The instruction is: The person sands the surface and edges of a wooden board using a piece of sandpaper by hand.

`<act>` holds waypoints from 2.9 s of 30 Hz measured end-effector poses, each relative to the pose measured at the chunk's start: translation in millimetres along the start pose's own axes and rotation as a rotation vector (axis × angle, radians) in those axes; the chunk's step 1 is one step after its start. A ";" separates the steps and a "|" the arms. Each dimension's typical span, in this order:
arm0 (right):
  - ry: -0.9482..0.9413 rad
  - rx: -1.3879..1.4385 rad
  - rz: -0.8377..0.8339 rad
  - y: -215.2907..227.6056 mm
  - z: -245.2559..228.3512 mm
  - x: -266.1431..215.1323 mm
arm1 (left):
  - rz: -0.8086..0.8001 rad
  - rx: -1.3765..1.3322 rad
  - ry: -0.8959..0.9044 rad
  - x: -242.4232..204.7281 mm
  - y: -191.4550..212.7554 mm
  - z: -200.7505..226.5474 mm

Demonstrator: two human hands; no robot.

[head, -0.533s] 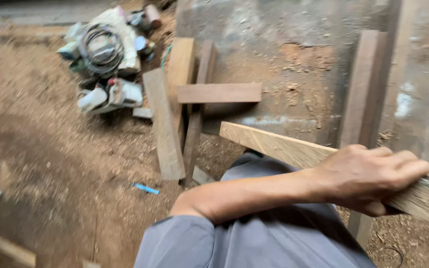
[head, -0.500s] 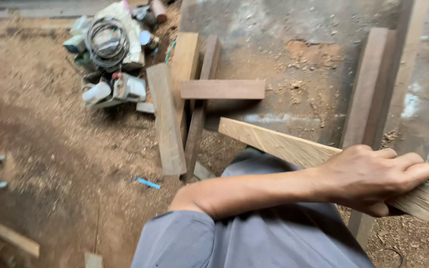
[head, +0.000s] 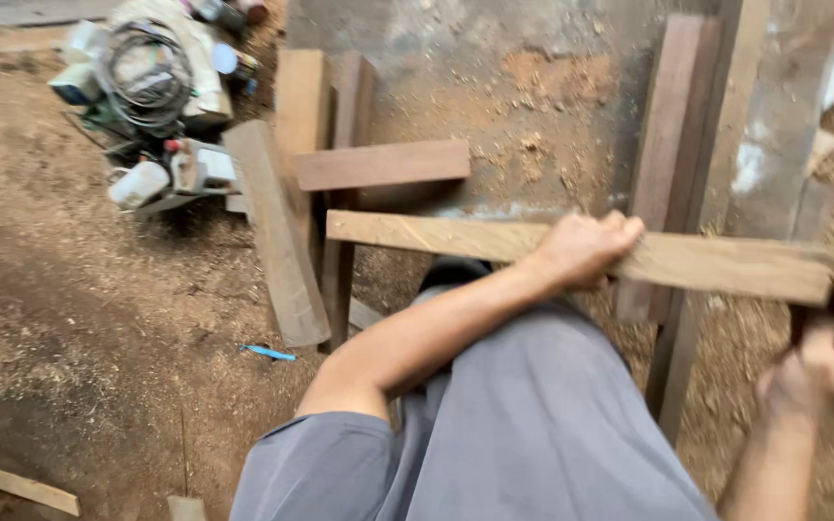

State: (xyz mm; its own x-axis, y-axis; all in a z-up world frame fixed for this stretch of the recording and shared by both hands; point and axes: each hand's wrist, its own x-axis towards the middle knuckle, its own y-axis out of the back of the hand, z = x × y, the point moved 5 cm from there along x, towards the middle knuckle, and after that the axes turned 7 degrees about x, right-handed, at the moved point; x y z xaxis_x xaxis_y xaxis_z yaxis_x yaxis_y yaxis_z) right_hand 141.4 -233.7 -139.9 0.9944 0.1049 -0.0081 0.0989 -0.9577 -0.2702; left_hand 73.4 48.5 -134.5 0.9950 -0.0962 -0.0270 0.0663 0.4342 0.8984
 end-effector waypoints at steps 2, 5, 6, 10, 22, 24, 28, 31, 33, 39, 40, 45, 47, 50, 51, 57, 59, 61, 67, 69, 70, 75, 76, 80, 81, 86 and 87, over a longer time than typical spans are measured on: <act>0.049 -0.162 0.097 -16.5 -0.5 -0.7 | -0.040 -0.034 0.027 -0.2 -28.0 -11.0; 0.318 -0.477 -0.070 -48.9 -12.3 -3.3 | -0.045 -0.026 0.031 6.5 -65.2 -19.7; 0.413 -0.664 -0.169 -64.4 -16.6 -5.2 | -0.041 -0.014 0.028 6.9 -74.2 -19.7; 0.330 -1.093 -0.556 -108.8 17.4 -16.5 | -0.066 0.055 0.047 12.8 -105.8 -30.1; 0.248 -1.131 -0.599 -112.5 46.1 -44.2 | -0.042 0.049 0.132 -4.1 -90.4 -29.4; 0.250 -1.121 -0.582 -111.3 49.3 -49.1 | -0.039 0.089 0.123 -8.8 -89.5 -27.8; 0.256 -1.116 -0.553 -107.2 50.8 -54.8 | -0.058 0.087 0.131 -17.5 -92.8 -30.9; 0.268 -1.120 -0.552 -111.4 56.4 -57.6 | -0.040 0.078 0.101 -21.3 -86.1 -34.0; 0.282 -1.107 -0.581 -118.3 62.0 -60.7 | -0.042 0.032 0.084 -27.8 -76.9 -39.4; 0.361 -1.181 -0.515 -112.4 54.8 -46.3 | 0.019 0.010 0.158 -94.9 -38.3 -88.3; 0.359 -1.190 -0.464 -102.7 49.8 -42.7 | 0.011 0.040 0.193 -108.0 -36.2 -100.0; 0.343 -1.095 -0.559 -140.4 67.5 -65.1 | 0.060 0.218 0.233 -139.3 -52.5 -122.8; 0.398 -1.045 -0.661 -167.7 77.4 -88.1 | 0.055 0.189 0.247 -138.7 -59.0 -125.6; 0.370 -1.116 -0.634 -162.3 73.8 -75.2 | 0.078 0.141 0.225 -138.4 -53.2 -126.5; 0.349 -1.118 -0.579 -152.1 68.4 -70.7 | 0.090 0.117 0.211 -137.9 -50.1 -124.1; 0.390 -1.102 -0.557 -167.4 70.0 -78.3 | 0.077 0.151 0.143 -135.4 -32.0 -121.8; 0.333 -0.952 -0.658 -190.3 80.6 -99.5 | 0.058 0.224 0.118 -132.0 -37.3 -129.6; 0.348 -1.068 -0.643 -190.9 80.3 -97.2 | 0.056 0.216 0.101 -133.1 -43.0 -138.0; 0.303 -1.074 -0.419 -202.8 80.7 -99.7 | 0.010 0.041 0.125 -138.0 -52.6 -143.6; 0.330 -1.029 -0.484 -220.2 87.1 -110.9 | 0.043 0.056 0.103 -136.1 -48.0 -146.4; 0.332 -1.035 -0.521 -221.7 91.4 -120.1 | 0.050 0.056 0.098 -132.6 -47.4 -145.6; 0.184 -1.161 -0.459 -202.7 88.5 -97.1 | 0.061 0.077 0.111 -136.1 -50.5 -144.2; 0.284 -1.197 -0.396 -197.2 81.9 -98.9 | 0.054 0.081 0.105 -134.6 -52.2 -142.6; 0.435 -1.104 -0.513 -227.5 92.9 -123.8 | 0.027 0.090 0.105 -135.2 -51.1 -142.6; 0.457 -1.112 -0.556 -225.8 91.8 -125.3 | 0.021 0.089 0.108 -134.2 -49.6 -143.0; 0.481 -1.194 -0.522 -197.9 73.2 -96.1 | 0.036 0.095 0.099 -135.2 -49.3 -140.9; 0.434 -1.214 -0.460 -182.6 67.8 -87.4 | 0.048 0.107 0.095 -133.4 -48.6 -143.8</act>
State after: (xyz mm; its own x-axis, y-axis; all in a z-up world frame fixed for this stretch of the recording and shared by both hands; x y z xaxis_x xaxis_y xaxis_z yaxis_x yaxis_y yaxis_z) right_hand 34.0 -49.9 -155.2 0.7726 0.5980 0.2131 0.1656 -0.5139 0.8418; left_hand -51.8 169.1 -237.6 0.9998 0.0102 -0.0197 0.0151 0.3375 0.9412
